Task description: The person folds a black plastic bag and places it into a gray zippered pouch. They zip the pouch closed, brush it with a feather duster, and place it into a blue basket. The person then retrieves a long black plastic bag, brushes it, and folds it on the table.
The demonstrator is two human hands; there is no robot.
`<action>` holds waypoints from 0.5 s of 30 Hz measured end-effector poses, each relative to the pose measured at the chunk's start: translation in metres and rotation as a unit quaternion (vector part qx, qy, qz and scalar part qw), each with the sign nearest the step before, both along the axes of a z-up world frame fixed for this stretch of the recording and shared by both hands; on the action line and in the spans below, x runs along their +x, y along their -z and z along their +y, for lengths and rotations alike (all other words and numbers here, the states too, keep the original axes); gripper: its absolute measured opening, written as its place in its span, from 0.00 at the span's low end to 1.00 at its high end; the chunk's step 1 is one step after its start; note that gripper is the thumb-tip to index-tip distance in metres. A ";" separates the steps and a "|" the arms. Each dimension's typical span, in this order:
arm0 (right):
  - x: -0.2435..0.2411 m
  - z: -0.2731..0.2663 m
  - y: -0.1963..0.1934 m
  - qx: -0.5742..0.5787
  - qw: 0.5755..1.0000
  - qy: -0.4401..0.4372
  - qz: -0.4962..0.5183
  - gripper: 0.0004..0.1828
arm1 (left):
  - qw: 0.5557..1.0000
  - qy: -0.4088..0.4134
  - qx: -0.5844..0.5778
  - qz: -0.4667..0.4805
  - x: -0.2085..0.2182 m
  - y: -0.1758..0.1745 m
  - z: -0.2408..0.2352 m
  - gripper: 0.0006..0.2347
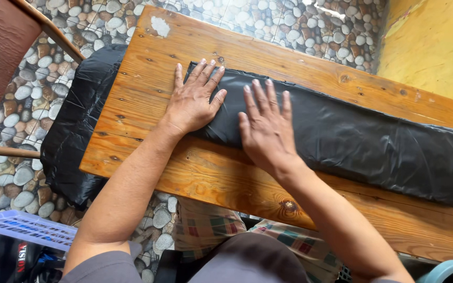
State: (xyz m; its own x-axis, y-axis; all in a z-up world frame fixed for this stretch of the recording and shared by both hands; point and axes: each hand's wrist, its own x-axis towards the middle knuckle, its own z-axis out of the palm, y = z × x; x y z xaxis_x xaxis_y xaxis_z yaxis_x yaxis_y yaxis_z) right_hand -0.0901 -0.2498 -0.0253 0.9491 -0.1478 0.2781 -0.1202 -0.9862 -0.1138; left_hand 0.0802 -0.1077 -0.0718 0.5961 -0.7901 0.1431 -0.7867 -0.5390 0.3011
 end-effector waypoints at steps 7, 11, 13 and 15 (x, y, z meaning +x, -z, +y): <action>0.030 0.024 0.025 0.028 0.997 0.035 0.056 0.31 | 1.000 -0.002 -0.001 0.004 0.001 0.002 0.000 0.26; 0.032 0.024 0.035 0.016 0.996 0.039 0.079 0.32 | 1.000 -0.003 -0.004 0.010 0.002 0.002 -0.001 0.26; 0.033 0.024 0.034 0.008 0.995 0.044 0.087 0.32 | 0.999 -0.005 -0.029 0.043 0.004 -0.002 -0.001 0.27; 0.032 0.025 0.034 0.012 0.995 0.044 0.090 0.32 | 0.997 -0.021 -0.061 0.049 -0.002 -0.023 0.012 0.28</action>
